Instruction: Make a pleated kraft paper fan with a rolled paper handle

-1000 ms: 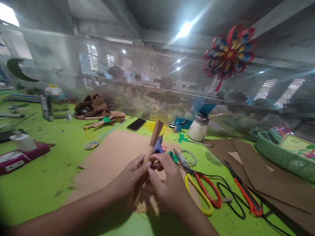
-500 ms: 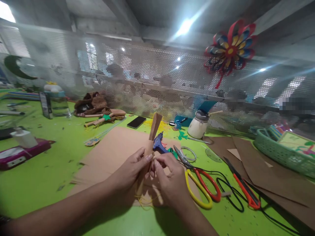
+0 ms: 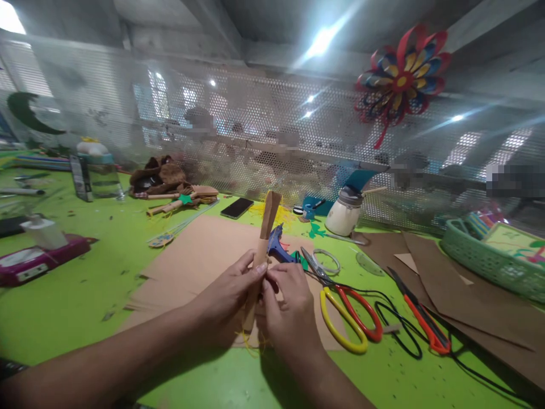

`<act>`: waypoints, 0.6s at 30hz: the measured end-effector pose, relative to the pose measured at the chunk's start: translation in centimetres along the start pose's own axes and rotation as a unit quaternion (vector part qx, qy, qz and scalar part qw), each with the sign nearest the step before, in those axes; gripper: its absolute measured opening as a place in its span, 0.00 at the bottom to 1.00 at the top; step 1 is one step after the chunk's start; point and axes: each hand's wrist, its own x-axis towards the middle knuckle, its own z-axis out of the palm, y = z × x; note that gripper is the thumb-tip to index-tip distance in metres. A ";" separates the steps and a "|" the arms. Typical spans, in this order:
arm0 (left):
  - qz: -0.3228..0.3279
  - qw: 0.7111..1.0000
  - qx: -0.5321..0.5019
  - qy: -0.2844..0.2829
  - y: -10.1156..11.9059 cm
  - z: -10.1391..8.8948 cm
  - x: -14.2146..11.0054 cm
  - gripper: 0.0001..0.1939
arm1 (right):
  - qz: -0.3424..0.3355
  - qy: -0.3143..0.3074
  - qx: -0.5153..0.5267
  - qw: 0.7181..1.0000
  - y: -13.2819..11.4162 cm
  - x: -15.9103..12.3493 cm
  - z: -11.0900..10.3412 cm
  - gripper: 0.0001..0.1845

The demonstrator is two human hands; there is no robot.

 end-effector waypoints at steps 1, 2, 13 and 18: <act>0.000 1.000 -0.001 -0.005 -0.1 0.0 0.0 0.12 | -0.002 0.002 -0.004 1.000 -0.1 0.0 0.0 0.07; 0.000 1.000 0.000 -0.010 -0.2 -0.1 0.1 0.12 | -0.003 0.004 -0.007 1.000 -0.1 -0.1 0.0 0.07; 0.008 1.000 0.011 -0.007 -0.4 0.5 -0.2 0.11 | -0.048 0.000 -0.083 0.995 -0.8 -0.1 -0.1 0.08; 0.034 0.999 0.018 -0.005 -0.5 0.5 -0.1 0.11 | -0.059 0.017 -0.124 0.990 -0.9 -0.1 0.1 0.08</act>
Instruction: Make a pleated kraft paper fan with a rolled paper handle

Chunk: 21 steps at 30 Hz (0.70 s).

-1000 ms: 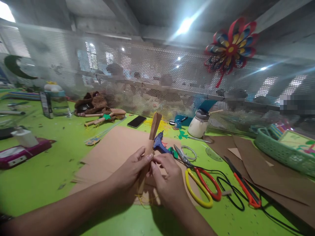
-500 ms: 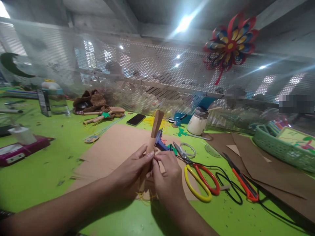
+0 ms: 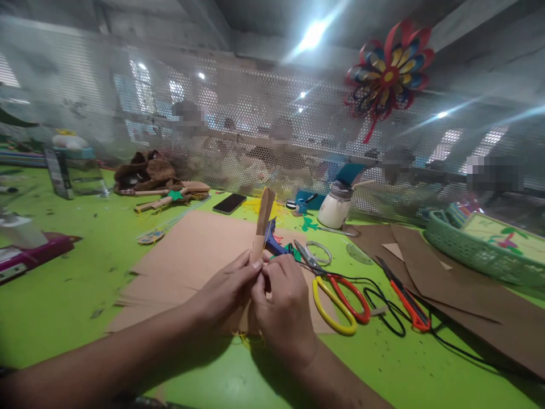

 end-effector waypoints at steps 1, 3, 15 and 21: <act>0.003 1.000 0.001 0.001 0.0 0.1 0.0 0.12 | -0.002 -0.001 -0.004 1.000 0.1 0.0 0.1 0.09; 0.003 1.000 -0.002 0.004 -0.1 0.2 -0.1 0.13 | -0.007 -0.005 -0.012 1.000 0.2 -0.1 0.2 0.09; -0.028 0.999 -0.032 -0.007 0.2 -0.4 -0.1 0.12 | 0.022 -0.050 0.034 0.998 -0.8 -0.2 -0.5 0.05; 0.027 0.999 -0.012 0.033 0.2 0.2 0.0 0.11 | 0.045 -0.012 0.061 0.997 -0.8 -0.2 0.1 0.03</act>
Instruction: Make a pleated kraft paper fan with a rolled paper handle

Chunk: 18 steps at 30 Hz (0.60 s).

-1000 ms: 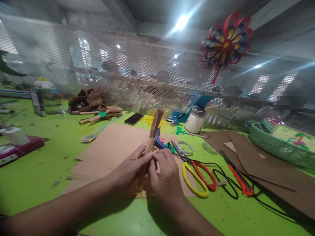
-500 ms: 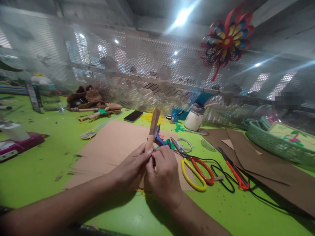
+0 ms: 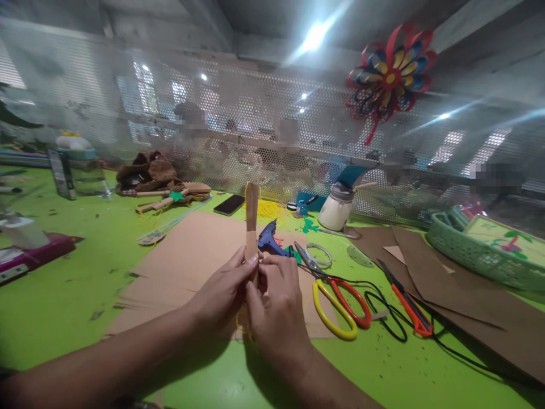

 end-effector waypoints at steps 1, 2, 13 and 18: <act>0.006 1.000 -0.007 0.005 0.0 0.2 -0.1 0.12 | 0.001 0.010 0.003 1.000 0.0 0.0 0.1 0.04; 0.010 1.000 -0.015 0.010 -0.1 0.4 -0.1 0.13 | 0.002 0.018 0.006 1.000 0.0 0.1 0.2 0.04; 0.015 0.994 -0.109 0.014 0.0 0.7 0.0 0.06 | 0.057 0.005 0.069 0.996 0.3 0.1 0.5 0.03; -0.005 0.994 -0.110 0.006 0.4 0.8 -0.4 0.10 | 0.116 0.004 0.125 0.985 0.3 0.3 0.4 0.04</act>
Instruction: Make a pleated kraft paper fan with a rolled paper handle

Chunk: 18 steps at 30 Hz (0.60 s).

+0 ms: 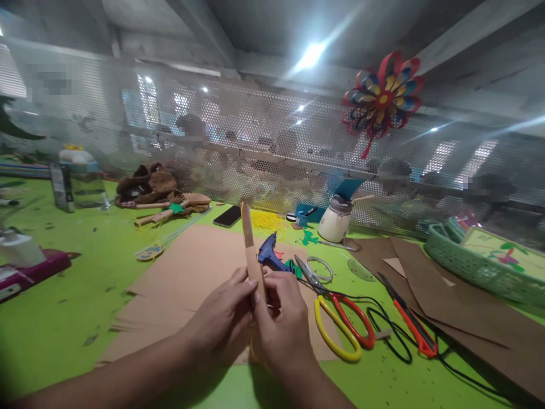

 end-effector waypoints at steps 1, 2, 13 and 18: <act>-0.003 1.000 -0.006 -0.001 0.0 -0.1 0.0 0.11 | 0.016 -0.002 0.012 1.000 -0.1 0.1 0.0 0.04; -0.004 1.000 -0.013 0.000 0.0 -0.2 0.1 0.13 | 0.029 -0.003 0.023 0.999 -0.2 0.1 0.0 0.05; -0.019 0.999 0.033 0.010 0.6 -0.8 0.5 0.13 | 0.034 -0.014 0.021 0.999 -0.4 0.3 -0.1 0.06; 0.003 0.989 0.126 0.081 2.9 -1.6 1.8 0.03 | 0.011 -0.030 -0.159 0.987 0.9 2.0 -3.5 0.12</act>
